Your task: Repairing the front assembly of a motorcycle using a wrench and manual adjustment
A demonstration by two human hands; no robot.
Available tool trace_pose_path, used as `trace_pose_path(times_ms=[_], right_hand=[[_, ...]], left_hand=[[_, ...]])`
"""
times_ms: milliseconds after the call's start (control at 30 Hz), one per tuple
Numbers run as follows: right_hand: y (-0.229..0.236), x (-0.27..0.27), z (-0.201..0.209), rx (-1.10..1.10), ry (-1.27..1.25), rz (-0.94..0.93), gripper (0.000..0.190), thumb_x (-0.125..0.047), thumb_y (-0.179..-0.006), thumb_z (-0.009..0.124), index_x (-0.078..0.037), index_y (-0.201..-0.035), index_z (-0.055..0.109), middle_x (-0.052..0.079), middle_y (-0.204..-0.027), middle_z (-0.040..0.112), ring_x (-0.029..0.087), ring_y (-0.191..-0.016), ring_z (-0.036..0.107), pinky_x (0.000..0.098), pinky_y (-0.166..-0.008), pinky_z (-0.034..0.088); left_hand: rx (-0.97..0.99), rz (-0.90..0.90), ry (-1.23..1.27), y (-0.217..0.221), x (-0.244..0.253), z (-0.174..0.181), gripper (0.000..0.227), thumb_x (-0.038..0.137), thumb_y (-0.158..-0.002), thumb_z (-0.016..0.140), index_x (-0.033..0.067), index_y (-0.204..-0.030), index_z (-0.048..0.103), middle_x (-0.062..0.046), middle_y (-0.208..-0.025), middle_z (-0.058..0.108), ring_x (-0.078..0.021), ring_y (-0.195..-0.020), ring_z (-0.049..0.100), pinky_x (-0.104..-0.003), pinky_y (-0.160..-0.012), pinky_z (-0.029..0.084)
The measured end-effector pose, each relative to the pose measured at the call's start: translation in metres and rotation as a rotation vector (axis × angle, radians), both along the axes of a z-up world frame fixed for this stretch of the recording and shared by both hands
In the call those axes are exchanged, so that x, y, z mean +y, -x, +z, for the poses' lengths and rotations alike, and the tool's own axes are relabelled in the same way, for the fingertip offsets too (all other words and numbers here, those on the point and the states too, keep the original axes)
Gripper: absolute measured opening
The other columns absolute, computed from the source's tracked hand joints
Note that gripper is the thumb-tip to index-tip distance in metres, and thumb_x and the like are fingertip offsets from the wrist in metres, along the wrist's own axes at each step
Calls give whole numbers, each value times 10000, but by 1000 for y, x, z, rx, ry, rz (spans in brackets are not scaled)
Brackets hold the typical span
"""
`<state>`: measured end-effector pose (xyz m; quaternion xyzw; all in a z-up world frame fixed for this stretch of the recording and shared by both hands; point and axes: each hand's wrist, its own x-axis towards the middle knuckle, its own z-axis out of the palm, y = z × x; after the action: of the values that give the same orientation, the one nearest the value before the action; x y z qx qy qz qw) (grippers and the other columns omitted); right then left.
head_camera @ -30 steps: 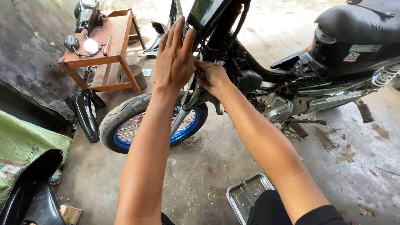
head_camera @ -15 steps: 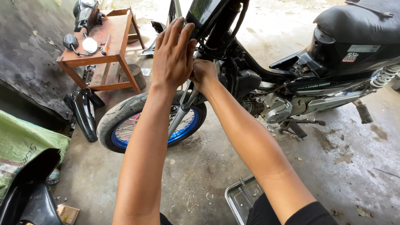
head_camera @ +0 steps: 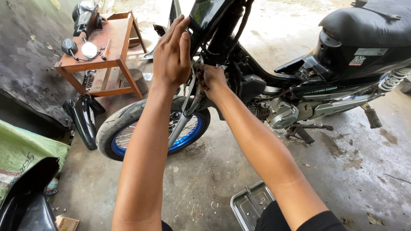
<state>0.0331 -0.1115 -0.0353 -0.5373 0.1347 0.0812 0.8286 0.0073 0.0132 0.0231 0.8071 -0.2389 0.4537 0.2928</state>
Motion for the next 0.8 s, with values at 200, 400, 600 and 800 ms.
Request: trace_pose_path(times_ms=[200,400,600,800], right_hand=[[-5,-16,-5,-53,5,36,230,-151,-1069,561,17,-990,697,36,-616,517,70,-395,370,216,-347,217],[0,-22,-1,-33,5,51,228,-158,-1052,588,24,-1013,720,35,-664,533,87,-452,432,198,-384,315],[-7,-39,-4,17,-87,57,207,-158,-1025,632,0,-1063,761,-16,-606,465,66,-462,378,198,-437,270],[-21,-58,-14,-74,-136,150,213,-146,-1023,647,35,-932,714,-36,-547,336,62,-410,245,241,-402,167]], left_hand=[[-46,18,-27,-3,2,-2,456,283,-1119,312,22,-1365,593,-197,-1400,637,-396,-1308,623,-509,-1046,536],[-42,42,-14,-2,3,-4,435,267,-1106,345,17,-1331,620,-180,-1385,649,-382,-1283,639,-500,-1032,529],[-70,81,7,-3,1,-1,378,241,-1086,418,20,-1285,651,-170,-1358,668,-354,-1258,662,-462,-1010,539],[-34,81,11,-7,0,-3,404,280,-1088,395,22,-1266,650,-161,-1387,645,-369,-1229,674,-475,-1002,532]])
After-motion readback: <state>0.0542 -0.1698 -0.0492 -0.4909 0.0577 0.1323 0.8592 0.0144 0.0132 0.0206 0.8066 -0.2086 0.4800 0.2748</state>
